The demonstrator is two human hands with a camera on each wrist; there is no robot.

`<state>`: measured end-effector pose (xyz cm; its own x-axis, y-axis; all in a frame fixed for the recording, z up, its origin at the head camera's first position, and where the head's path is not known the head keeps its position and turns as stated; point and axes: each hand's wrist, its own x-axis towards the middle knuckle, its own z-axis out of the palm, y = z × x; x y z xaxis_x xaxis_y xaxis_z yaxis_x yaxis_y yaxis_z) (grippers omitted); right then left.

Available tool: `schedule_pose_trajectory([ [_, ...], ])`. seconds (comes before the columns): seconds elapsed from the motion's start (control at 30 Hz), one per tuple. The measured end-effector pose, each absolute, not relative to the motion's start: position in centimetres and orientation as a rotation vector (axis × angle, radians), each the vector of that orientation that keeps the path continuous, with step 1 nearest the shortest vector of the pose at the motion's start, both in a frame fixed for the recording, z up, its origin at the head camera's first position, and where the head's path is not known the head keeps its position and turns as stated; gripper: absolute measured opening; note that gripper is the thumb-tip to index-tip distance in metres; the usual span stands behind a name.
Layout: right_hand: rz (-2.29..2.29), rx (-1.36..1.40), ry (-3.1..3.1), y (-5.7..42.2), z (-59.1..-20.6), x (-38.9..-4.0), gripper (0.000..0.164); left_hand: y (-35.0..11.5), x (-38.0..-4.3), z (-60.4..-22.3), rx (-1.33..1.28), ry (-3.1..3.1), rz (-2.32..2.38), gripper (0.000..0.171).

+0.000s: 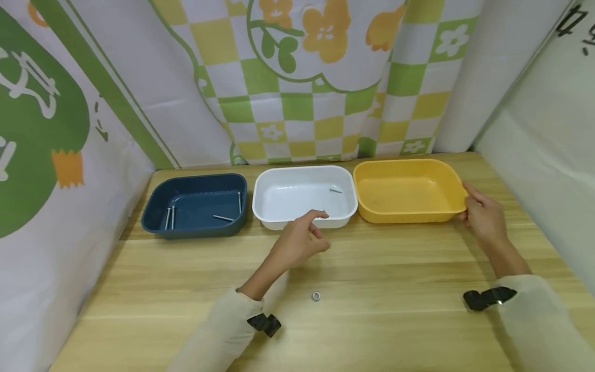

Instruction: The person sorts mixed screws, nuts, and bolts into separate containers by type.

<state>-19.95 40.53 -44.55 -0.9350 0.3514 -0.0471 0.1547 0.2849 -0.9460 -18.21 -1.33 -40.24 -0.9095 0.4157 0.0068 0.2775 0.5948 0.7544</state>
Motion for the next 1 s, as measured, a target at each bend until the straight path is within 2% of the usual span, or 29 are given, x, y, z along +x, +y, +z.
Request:
schedule_pose_trajectory([
  [0.43,1.962,-0.493,-2.185,40.6,-44.8,-20.0,0.049,-4.9,-15.0,-41.7,0.453,2.614,1.173,0.063],
  [0.73,1.992,-0.502,-2.158,40.5,-44.6,-19.9,0.05,-5.7,-13.2,-43.0,0.342,2.618,1.138,0.086],
  [1.0,1.958,-0.507,-2.175,40.6,-44.7,-20.1,0.049,-5.7,-12.1,-43.9,0.384,2.59,1.116,0.076],
])
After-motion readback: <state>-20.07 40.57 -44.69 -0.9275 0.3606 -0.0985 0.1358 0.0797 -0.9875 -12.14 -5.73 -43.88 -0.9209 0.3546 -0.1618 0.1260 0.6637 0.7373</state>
